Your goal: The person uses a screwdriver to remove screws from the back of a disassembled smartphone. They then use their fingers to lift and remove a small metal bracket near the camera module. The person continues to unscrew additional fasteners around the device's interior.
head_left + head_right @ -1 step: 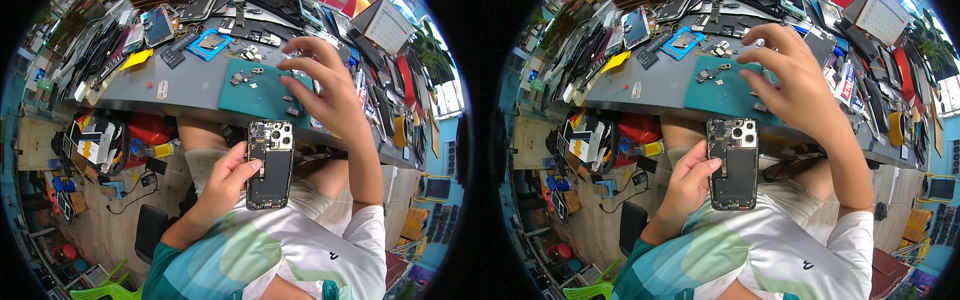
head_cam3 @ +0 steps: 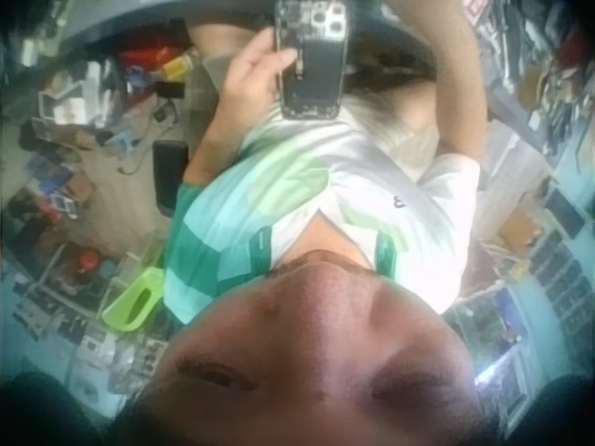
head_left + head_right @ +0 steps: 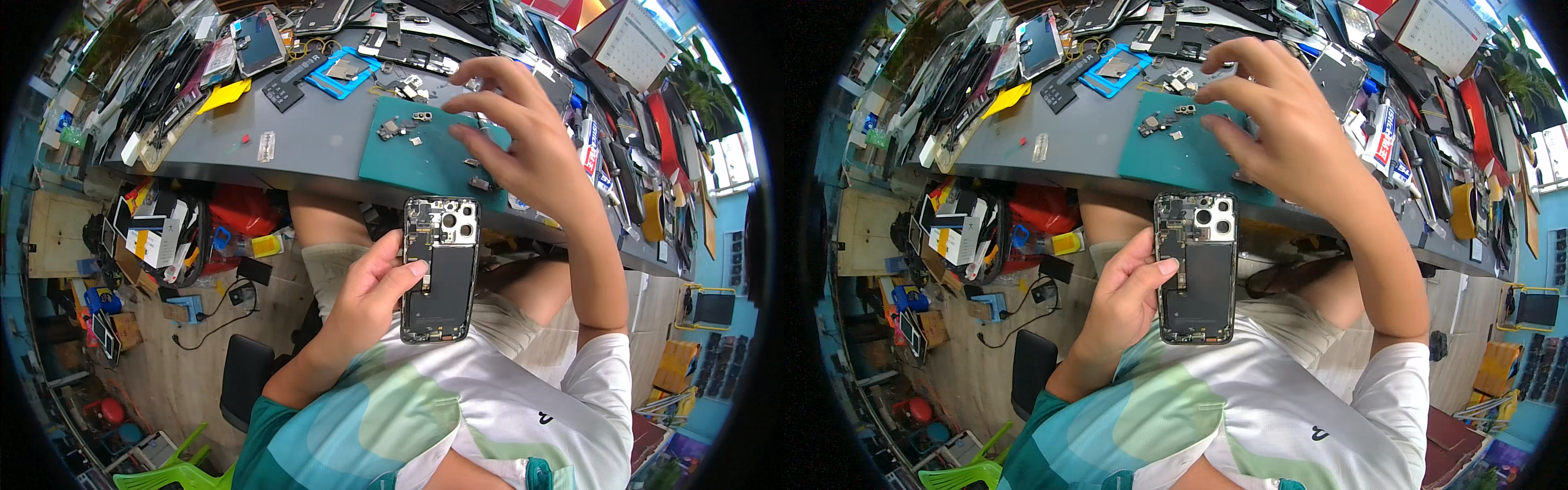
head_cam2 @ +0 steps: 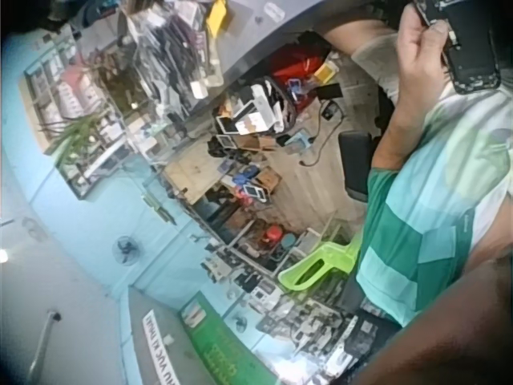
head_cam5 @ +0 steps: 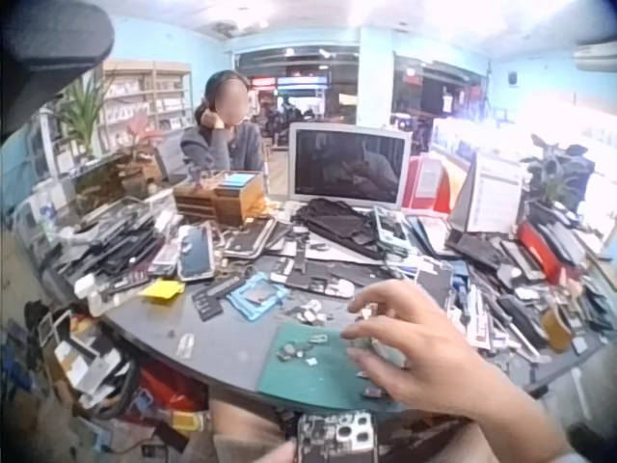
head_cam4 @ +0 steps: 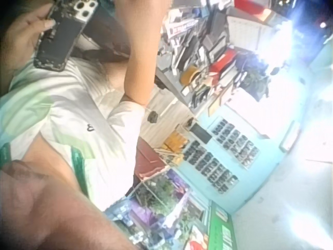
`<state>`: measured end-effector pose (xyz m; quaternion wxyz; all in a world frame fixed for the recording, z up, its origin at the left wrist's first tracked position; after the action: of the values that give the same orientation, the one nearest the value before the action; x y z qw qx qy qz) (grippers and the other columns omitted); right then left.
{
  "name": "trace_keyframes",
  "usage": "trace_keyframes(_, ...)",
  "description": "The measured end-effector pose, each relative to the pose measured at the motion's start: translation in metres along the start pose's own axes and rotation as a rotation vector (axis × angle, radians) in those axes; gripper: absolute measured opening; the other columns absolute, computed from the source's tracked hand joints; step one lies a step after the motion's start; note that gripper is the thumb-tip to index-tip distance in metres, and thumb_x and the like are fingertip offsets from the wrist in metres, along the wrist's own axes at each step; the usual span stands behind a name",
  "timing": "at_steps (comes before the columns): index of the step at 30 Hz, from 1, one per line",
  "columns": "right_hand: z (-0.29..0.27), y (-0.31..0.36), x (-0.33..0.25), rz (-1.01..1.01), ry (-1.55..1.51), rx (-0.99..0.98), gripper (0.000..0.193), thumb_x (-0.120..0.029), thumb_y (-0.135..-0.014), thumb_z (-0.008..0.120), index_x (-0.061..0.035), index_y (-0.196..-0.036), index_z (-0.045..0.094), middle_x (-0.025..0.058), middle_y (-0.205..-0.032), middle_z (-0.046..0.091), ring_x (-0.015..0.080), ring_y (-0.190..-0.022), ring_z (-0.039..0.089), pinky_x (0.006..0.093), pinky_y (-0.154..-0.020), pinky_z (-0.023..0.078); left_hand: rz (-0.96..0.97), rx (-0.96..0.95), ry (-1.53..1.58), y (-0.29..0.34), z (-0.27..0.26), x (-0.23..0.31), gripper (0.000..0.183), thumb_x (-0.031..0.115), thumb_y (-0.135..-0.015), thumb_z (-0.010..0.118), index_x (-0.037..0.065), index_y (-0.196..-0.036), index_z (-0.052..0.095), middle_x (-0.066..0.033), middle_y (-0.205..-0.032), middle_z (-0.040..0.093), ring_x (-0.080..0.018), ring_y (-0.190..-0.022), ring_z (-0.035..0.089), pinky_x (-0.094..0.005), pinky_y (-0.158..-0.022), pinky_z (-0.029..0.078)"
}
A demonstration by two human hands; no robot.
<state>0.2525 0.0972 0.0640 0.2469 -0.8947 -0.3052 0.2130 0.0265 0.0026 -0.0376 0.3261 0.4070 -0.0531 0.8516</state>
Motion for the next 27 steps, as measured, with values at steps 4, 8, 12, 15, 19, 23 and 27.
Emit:
trace_keyframes(4,0.020,-0.022,0.011,-0.068,0.069,-0.148,0.026,-0.013,-0.083,0.080,-0.0037,-0.107,0.076,0.0090,-0.133,0.064,0.0301,-0.116,0.062,0.0445,-0.105,0.048,0.018,0.005,-0.004,-0.002,-0.004,0.009,0.052,0.001,-0.107,0.051,-0.004,-0.158,0.044,-0.0156,-0.138,0.070,-0.0194,-0.121,0.072,-0.0355,-0.105,0.057)
trace_keyframes(8,0.027,-0.028,0.018,-0.082,0.099,-0.195,0.023,-0.015,-0.083,0.080,-0.0043,-0.103,0.077,0.0086,-0.132,0.065,0.0300,-0.117,0.061,0.0440,-0.104,0.048,0.024,0.029,0.006,-0.002,-0.008,0.013,0.054,0.002,-0.107,0.052,-0.003,-0.159,0.041,-0.0166,-0.137,0.071,-0.0195,-0.119,0.073,-0.0353,-0.102,0.059)
trace_keyframes(12,0.031,-0.033,0.023,-0.136,0.110,-0.194,0.017,-0.015,-0.082,0.080,-0.0053,-0.096,0.078,0.0080,-0.131,0.066,0.0295,-0.118,0.060,0.0436,-0.104,0.049,0.035,0.041,-0.007,-0.004,-0.012,0.015,0.054,0.001,-0.107,0.053,-0.003,-0.159,0.041,-0.0168,-0.134,0.073,-0.0191,-0.116,0.074,-0.0351,-0.101,0.060)
trace_keyframes(15,0.032,-0.035,0.025,-0.152,0.106,-0.202,0.014,-0.014,-0.081,0.080,-0.0058,-0.092,0.078,0.0074,-0.128,0.067,0.0294,-0.118,0.060,0.0436,-0.104,0.049,0.040,0.047,0.003,-0.005,-0.013,0.016,0.054,0.001,-0.106,0.053,-0.003,-0.159,0.041,-0.0167,-0.132,0.074,-0.0187,-0.114,0.075,-0.0347,-0.099,0.061)
trace_keyframes(19,0.032,-0.036,0.027,-0.180,0.110,-0.194,0.011,-0.013,-0.080,0.080,-0.0059,-0.087,0.076,0.0066,-0.126,0.068,0.0294,-0.117,0.061,0.0437,-0.104,0.049,0.041,0.060,-0.009,-0.007,-0.013,0.016,0.054,0.001,-0.107,0.053,-0.004,-0.159,0.041,-0.0169,-0.131,0.074,-0.0184,-0.113,0.075,-0.0341,-0.098,0.061)
trace_keyframes(23,0.034,-0.037,0.028,-0.225,0.096,-0.183,0.011,-0.010,-0.078,0.080,-0.0055,-0.086,0.074,0.0064,-0.127,0.069,0.0299,-0.117,0.061,0.0444,-0.105,0.050,0.048,0.072,-0.010,-0.008,-0.013,0.016,0.052,0.002,-0.107,0.054,-0.004,-0.157,0.042,-0.0168,-0.130,0.074,-0.0183,-0.112,0.075,-0.0337,-0.098,0.061)
trace_keyframes(27,0.032,-0.038,0.026,-0.227,0.111,-0.194,0.015,-0.006,-0.077,0.080,-0.0046,-0.090,0.072,0.0070,-0.130,0.069,0.0308,-0.120,0.062,0.0454,-0.105,0.050,0.054,0.071,0.000,-0.009,-0.012,0.016,0.051,0.002,-0.107,0.054,-0.004,-0.156,0.042,-0.0163,-0.128,0.074,-0.0179,-0.110,0.075,-0.0335,-0.096,0.062)
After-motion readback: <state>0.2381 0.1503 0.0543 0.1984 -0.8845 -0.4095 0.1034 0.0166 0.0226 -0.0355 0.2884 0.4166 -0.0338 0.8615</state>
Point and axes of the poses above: each hand's wrist, its own y-axis away from the middle knuckle, its own z-axis out of the palm, x = y × z, the point moved 2 cm from there along -y, towards the middle knuckle
